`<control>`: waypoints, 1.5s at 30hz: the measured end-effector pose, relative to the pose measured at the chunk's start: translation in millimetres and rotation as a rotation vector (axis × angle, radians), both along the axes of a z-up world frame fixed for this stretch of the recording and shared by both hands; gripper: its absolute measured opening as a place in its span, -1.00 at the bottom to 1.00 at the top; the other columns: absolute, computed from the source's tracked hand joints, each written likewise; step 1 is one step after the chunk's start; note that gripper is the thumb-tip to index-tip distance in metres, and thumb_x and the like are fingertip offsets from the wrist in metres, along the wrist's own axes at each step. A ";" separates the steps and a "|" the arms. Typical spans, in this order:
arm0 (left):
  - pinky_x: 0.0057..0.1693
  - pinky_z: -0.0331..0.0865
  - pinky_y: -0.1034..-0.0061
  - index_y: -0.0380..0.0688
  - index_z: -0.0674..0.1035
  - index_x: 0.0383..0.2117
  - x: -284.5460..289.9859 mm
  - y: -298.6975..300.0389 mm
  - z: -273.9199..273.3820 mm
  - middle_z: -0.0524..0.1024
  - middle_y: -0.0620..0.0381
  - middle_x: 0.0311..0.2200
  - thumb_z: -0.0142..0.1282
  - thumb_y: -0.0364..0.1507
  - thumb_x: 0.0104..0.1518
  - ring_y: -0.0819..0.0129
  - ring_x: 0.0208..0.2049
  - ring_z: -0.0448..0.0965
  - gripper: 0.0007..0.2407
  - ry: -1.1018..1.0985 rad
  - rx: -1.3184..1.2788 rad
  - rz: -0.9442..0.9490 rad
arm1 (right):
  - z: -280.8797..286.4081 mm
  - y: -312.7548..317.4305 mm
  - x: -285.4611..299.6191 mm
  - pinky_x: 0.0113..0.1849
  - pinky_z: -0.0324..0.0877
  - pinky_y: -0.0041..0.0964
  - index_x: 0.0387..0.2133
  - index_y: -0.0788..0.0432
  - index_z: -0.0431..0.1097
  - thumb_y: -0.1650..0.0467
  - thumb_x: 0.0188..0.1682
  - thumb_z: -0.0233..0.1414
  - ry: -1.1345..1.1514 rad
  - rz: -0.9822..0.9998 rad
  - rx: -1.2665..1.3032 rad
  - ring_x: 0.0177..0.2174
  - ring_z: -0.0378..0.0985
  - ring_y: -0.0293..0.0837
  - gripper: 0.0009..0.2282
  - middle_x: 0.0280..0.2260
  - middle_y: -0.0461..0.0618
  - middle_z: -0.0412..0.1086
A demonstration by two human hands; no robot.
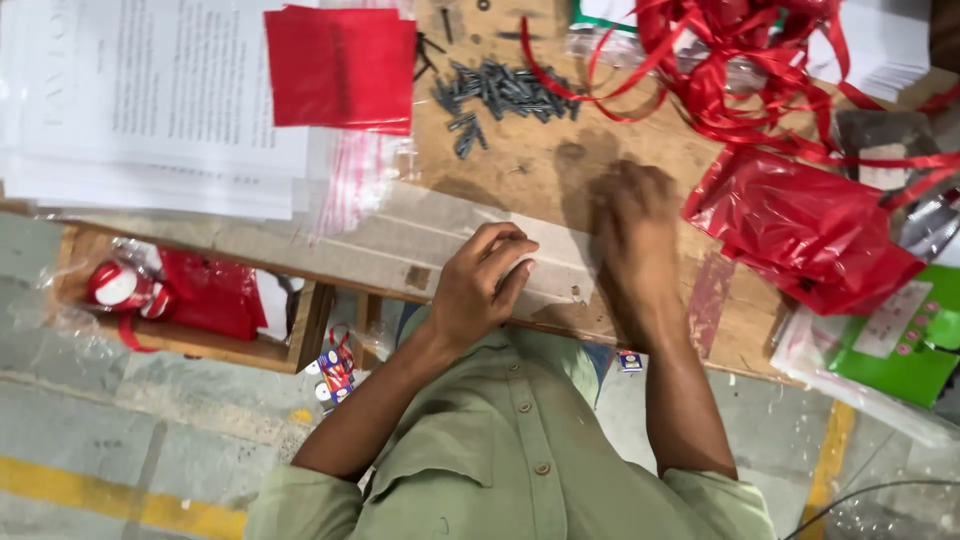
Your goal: Packaging small plastic hardware components into red plastic bags on an assembly workbench.
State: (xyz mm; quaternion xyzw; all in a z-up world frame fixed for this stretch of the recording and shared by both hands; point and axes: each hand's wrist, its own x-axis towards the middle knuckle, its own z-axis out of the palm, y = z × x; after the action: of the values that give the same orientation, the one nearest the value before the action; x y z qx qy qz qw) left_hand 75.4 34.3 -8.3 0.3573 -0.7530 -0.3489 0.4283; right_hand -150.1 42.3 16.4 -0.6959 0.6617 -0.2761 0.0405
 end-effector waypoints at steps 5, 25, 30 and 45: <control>-0.06 0.52 0.35 -0.18 0.62 -0.16 15.2 -7.8 7.5 0.52 0.04 -0.11 0.21 -0.57 0.18 0.15 -0.14 0.61 -0.86 -0.017 -0.052 0.169 | -8.1 -54.7 54.0 0.11 0.32 0.05 0.00 0.30 0.43 0.52 0.00 0.15 -0.004 0.297 -0.026 0.11 0.30 0.28 -0.71 0.14 0.26 0.31; -0.01 0.49 0.36 -0.09 0.62 -0.08 14.8 -18.4 -12.2 0.50 0.06 -0.07 0.23 -0.55 0.22 0.17 -0.11 0.58 -0.82 0.010 0.067 0.127 | -14.9 31.1 20.7 0.18 0.30 -0.01 0.13 0.34 0.36 0.59 -0.09 0.15 -0.130 0.279 0.076 0.19 0.30 0.25 -0.55 0.21 0.23 0.28; 0.17 0.30 0.15 -0.08 0.64 -0.04 -8.9 -21.0 -6.2 0.38 0.02 0.10 0.32 -0.46 0.06 -0.01 0.07 0.38 -0.70 -0.218 -0.177 -0.081 | -11.3 37.6 23.6 0.11 0.34 -0.02 0.02 0.35 0.44 0.54 -0.05 0.23 -0.192 0.129 0.053 0.11 0.35 0.20 -0.66 0.11 0.20 0.35; 0.17 0.38 0.25 -0.21 0.52 0.09 -7.4 -16.1 -16.4 0.49 0.00 0.01 0.39 -0.46 0.06 0.04 0.02 0.43 -0.56 -0.151 -0.107 -0.014 | -17.5 49.5 21.6 -0.06 0.36 -0.09 -0.17 0.31 0.52 0.53 0.00 0.23 -0.213 -0.113 0.066 -0.07 0.37 0.08 -0.84 -0.10 0.11 0.39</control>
State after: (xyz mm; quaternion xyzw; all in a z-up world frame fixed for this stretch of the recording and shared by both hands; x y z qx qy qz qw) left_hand 68.0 18.2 -24.6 0.3540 -0.8031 -0.2832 0.3865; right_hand -128.5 91.7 -1.1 -0.6224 0.7006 -0.3285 0.1179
